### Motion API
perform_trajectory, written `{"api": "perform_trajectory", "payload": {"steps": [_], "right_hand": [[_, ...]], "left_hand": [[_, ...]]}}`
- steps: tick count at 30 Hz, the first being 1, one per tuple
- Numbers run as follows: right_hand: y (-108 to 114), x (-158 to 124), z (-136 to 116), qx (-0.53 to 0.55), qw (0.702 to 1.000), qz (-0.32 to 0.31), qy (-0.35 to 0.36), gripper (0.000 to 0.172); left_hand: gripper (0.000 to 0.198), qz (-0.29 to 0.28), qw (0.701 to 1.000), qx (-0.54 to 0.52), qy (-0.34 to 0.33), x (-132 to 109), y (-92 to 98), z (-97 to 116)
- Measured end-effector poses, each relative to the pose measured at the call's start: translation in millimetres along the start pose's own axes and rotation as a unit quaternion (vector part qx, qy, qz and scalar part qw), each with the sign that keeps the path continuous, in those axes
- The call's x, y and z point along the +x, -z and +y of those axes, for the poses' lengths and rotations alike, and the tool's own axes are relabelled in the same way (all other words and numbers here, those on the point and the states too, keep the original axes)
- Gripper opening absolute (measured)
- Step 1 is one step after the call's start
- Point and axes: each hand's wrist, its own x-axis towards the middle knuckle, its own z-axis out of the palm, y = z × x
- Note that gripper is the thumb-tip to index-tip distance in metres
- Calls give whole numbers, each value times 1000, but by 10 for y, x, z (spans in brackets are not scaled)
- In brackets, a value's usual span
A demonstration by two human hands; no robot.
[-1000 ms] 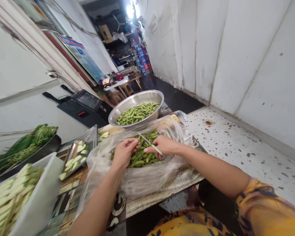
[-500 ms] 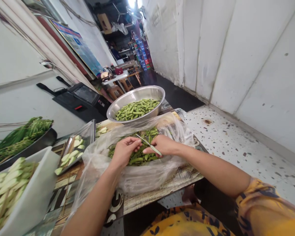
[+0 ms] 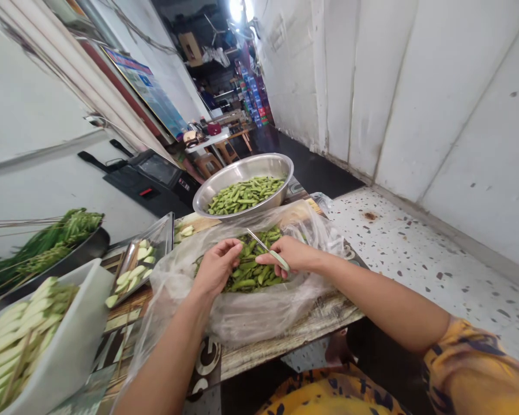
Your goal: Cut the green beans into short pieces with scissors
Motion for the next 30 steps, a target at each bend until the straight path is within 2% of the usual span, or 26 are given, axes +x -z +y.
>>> {"api": "perform_trajectory", "payload": {"steps": [5, 8, 11, 16, 23, 27, 30], "right_hand": [[-22, -30, -40, 10, 999, -42, -6, 51], [-27, -18, -10, 10, 999, -44, -6, 50], [-30, -1, 17, -5, 999, -38, 0, 51], [-47, 6, 16, -36, 999, -34, 4, 53], [-81, -20, -2, -31, 999, -20, 10, 52], [-38, -30, 10, -60, 998, -11, 8, 48], [40, -12, 9, -56, 998, -3, 12, 47]], "left_hand": [[32, -5, 995, -95, 24, 0, 3, 33], [38, 11, 993, -113, 43, 5, -3, 36], [32, 16, 990, -131, 55, 11, -13, 30], [30, 23, 992, -109, 63, -29, -46, 12], [32, 1, 995, -60, 77, -90, -125, 13], [29, 10, 995, -40, 92, -51, -41, 62], [27, 48, 993, -75, 83, 10, 79, 128]]}}
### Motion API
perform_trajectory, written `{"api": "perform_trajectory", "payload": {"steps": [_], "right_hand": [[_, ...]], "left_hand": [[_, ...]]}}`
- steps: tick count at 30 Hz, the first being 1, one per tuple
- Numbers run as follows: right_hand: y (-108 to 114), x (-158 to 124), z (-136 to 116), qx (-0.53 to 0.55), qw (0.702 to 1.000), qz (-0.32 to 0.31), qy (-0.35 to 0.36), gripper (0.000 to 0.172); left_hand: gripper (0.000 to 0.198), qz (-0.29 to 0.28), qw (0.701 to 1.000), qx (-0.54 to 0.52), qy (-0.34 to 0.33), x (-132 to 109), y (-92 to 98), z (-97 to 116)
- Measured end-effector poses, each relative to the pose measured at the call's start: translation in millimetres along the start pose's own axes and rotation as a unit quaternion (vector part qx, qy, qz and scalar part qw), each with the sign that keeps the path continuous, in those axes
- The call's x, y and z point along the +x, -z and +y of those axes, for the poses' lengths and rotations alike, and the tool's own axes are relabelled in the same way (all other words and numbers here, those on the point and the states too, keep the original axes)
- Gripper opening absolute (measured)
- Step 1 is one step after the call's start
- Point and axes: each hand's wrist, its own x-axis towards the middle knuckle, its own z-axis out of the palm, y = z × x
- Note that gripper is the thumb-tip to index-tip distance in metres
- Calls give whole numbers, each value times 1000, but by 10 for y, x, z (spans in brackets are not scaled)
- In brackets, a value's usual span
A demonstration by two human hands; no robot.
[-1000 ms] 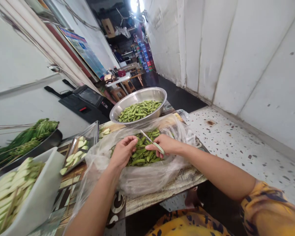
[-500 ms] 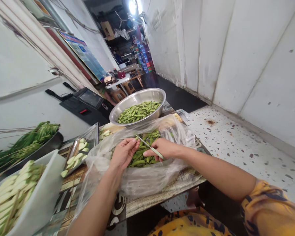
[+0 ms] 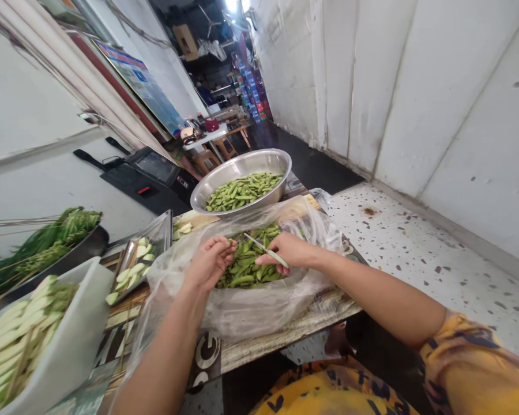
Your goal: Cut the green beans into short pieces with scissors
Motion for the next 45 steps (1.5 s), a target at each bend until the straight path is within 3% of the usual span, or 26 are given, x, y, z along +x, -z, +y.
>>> {"api": "perform_trajectory", "payload": {"steps": [4, 9, 11, 14, 16, 18, 24, 27, 29, 38, 45], "right_hand": [[66, 40, 10, 15, 1000, 24, -5, 49], [39, 60, 33, 3, 999, 30, -15, 50], [29, 60, 41, -2, 1000, 25, -11, 50], [28, 60, 53, -6, 1000, 14, -1, 50], [34, 57, 59, -14, 1000, 8, 0, 50], [45, 49, 57, -23, 1000, 3, -1, 50], [85, 8, 22, -56, 998, -21, 9, 48], [91, 4, 22, -70, 997, -21, 13, 50], [87, 9, 25, -75, 997, -17, 13, 52], [53, 8, 25, -81, 997, -5, 19, 56], [69, 5, 4, -199, 980, 13, 1, 56]], "left_hand": [[26, 34, 999, -29, -7, 87, 78, 28], [29, 37, 986, 149, -72, 188, 62, -114], [23, 58, 942, 313, -108, 224, 45, -151], [26, 78, 831, 533, -138, 266, 13, -175], [24, 68, 805, 574, -137, 284, 2, -177], [18, 61, 818, 550, -155, 292, 13, -167], [17, 55, 919, 336, -197, 238, 53, -117], [27, -3, 966, 231, -113, 164, -15, -109], [33, -52, 982, 175, -46, 107, -74, -97], [40, -93, 985, 149, 3, -4, -162, -103], [39, -138, 970, 192, 50, 8, -101, -84]]}}
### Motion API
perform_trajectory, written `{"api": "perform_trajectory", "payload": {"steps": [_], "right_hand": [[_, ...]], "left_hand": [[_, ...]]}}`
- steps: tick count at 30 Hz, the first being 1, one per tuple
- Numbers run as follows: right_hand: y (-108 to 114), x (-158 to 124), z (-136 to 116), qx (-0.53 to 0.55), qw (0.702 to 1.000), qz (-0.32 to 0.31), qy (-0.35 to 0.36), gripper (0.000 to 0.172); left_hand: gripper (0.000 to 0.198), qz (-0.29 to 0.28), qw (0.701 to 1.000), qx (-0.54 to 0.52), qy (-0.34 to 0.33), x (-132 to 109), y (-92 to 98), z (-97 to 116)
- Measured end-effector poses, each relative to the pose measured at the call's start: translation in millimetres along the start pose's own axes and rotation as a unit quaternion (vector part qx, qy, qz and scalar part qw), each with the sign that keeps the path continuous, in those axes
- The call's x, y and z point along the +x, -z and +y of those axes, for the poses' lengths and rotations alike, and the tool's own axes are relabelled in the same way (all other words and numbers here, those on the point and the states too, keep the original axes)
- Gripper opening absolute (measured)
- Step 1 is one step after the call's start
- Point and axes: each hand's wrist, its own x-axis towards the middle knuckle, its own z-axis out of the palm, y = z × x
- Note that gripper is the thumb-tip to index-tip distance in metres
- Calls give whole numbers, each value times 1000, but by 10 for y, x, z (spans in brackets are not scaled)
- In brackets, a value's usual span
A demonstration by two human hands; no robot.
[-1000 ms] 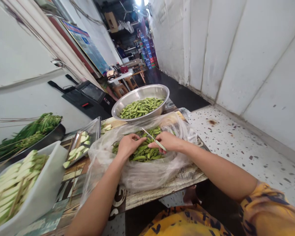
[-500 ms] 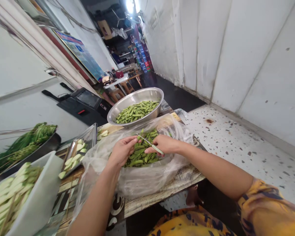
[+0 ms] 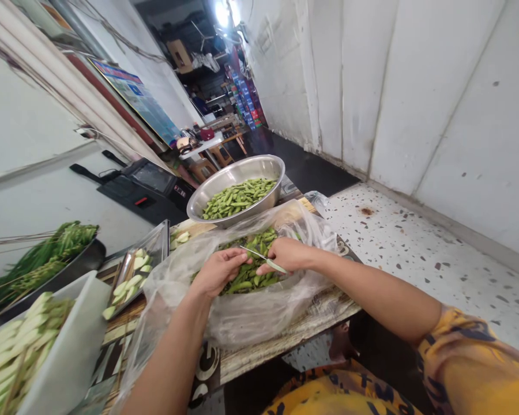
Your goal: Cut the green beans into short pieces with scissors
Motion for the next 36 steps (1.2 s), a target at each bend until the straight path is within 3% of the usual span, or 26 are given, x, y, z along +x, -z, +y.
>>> {"api": "perform_trajectory", "payload": {"steps": [8, 16, 26, 31, 36], "right_hand": [[15, -21, -90, -40, 999, -13, -15, 51], [-28, -22, -25, 97, 994, -44, 14, 55], [-48, 0, 15, 150, 988, -16, 20, 48], [-29, 57, 20, 221, 975, 12, 3, 50], [-1, 47, -38, 241, 970, 19, -15, 52]], "left_hand": [[35, -27, 999, 21, 17, 0, 32, 3], [34, 2, 1000, -10, -17, -52, -10, 39], [30, -64, 993, -89, 50, -21, 113, 46], [29, -25, 983, -180, 35, -16, 164, 62], [27, 7, 978, -206, 7, -30, 222, 90]]}}
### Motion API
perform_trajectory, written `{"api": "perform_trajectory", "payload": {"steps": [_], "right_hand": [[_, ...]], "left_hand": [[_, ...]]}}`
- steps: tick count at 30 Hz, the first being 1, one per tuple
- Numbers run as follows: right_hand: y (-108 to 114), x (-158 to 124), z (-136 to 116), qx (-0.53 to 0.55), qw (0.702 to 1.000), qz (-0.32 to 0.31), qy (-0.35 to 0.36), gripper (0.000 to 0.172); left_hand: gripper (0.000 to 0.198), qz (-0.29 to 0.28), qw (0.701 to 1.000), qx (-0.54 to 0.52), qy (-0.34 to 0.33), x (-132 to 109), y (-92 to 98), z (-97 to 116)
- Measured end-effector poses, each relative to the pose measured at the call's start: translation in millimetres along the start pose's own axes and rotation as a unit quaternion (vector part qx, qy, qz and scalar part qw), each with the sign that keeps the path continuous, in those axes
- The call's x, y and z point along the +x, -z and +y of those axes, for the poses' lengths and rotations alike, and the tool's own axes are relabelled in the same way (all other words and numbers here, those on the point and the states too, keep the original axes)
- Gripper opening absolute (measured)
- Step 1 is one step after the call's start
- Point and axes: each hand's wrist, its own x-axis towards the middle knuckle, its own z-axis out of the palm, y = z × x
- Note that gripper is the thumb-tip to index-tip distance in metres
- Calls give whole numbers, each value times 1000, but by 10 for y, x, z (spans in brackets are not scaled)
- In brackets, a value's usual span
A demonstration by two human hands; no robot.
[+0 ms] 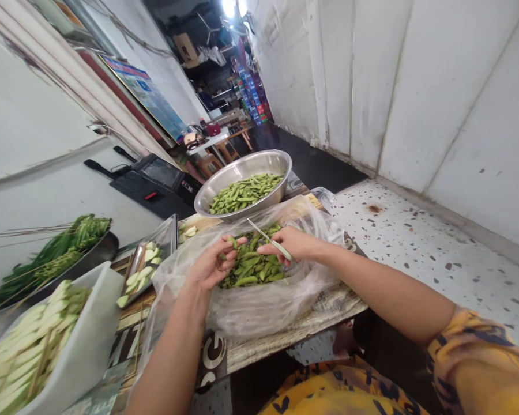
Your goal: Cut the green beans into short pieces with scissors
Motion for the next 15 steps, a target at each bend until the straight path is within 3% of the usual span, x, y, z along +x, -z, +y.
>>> {"api": "perform_trajectory", "payload": {"steps": [5, 10, 15], "right_hand": [[-52, -38, 3, 9, 999, -31, 28, 51], [-69, -39, 45, -13, 999, -30, 33, 52], [-108, -28, 36, -10, 999, -39, 21, 54]], "left_hand": [[31, -17, 1000, 13, 6, -2, -1, -30], [30, -21, 999, -41, 24, 33, -5, -66], [29, -1, 999, -37, -30, 42, -96, -125]]}}
